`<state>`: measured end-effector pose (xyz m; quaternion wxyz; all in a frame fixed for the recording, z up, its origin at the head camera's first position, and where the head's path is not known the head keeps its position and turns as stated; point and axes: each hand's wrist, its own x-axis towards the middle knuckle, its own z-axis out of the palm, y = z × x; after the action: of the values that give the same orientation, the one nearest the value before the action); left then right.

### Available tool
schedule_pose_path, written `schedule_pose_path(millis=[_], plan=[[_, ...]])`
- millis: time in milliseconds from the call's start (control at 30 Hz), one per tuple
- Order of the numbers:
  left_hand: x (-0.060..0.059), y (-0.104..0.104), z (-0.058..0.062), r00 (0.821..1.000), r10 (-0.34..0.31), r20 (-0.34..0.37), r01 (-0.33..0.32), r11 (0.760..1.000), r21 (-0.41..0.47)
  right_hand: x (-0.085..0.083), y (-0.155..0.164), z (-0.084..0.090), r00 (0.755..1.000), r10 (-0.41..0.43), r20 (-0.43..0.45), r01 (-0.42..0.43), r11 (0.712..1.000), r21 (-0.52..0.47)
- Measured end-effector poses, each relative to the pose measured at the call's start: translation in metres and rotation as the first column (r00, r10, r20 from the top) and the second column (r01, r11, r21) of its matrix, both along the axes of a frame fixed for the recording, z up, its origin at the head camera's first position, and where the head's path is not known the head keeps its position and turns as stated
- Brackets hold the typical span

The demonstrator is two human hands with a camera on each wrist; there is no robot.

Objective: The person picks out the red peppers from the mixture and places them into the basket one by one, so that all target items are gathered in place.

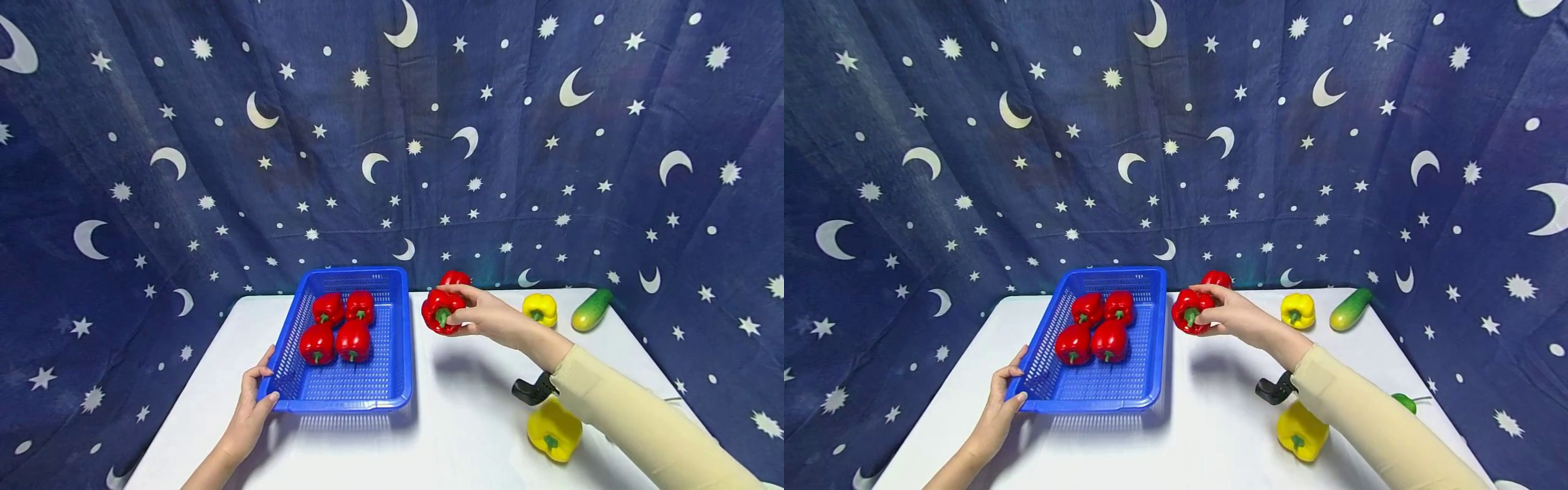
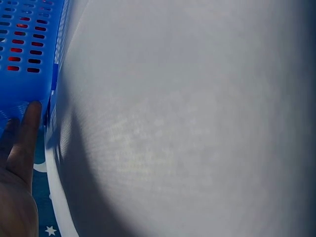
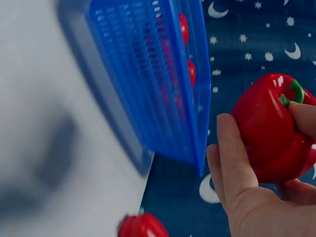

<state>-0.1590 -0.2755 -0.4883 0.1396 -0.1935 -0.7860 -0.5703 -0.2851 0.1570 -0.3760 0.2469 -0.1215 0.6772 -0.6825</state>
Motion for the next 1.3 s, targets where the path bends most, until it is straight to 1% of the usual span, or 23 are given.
schedule_pose_path(millis=[100,233,400,533,833,900,1067,1300], plan=[[0.001,0.001,0.002,1.000,-0.001,-0.003,0.001,1.000,0.001,0.001,-0.011,0.002,0.999,0.023,0.035,-0.020,0.998,-0.063],[0.000,0.000,0.000,1.000,0.002,-0.010,-0.002,1.000,0.001,0.002,-0.025,0.004,0.997,0.061,0.044,-0.056,0.994,-0.093],[-0.001,-0.001,-0.001,1.000,0.010,-0.004,-0.010,1.000,-0.003,0.002,-0.042,0.004,0.992,0.116,0.042,-0.111,0.988,-0.109],[-0.001,-0.001,-0.001,1.000,0.006,0.008,-0.006,1.000,0.002,0.001,-0.057,0.004,0.989,0.143,0.040,-0.139,0.986,-0.088],[-0.001,-0.001,-0.001,1.000,0.010,0.013,-0.010,1.000,-0.019,0.002,-0.093,0.008,0.967,0.254,-0.018,-0.254,0.967,0.018],[-0.001,-0.002,-0.001,1.000,0.010,0.012,-0.009,1.000,-0.015,0.002,-0.101,0.007,0.965,0.261,-0.014,-0.261,0.965,0.037],[-0.002,-0.003,-0.003,1.000,0.010,0.012,-0.010,1.000,-0.009,0.002,-0.119,0.005,0.967,0.256,-0.013,-0.252,0.960,0.120],[-0.002,-0.004,0.002,0.999,0.041,-0.018,-0.043,0.996,-0.082,0.001,-0.141,0.004,0.966,0.260,-0.019,-0.247,0.936,0.252]])
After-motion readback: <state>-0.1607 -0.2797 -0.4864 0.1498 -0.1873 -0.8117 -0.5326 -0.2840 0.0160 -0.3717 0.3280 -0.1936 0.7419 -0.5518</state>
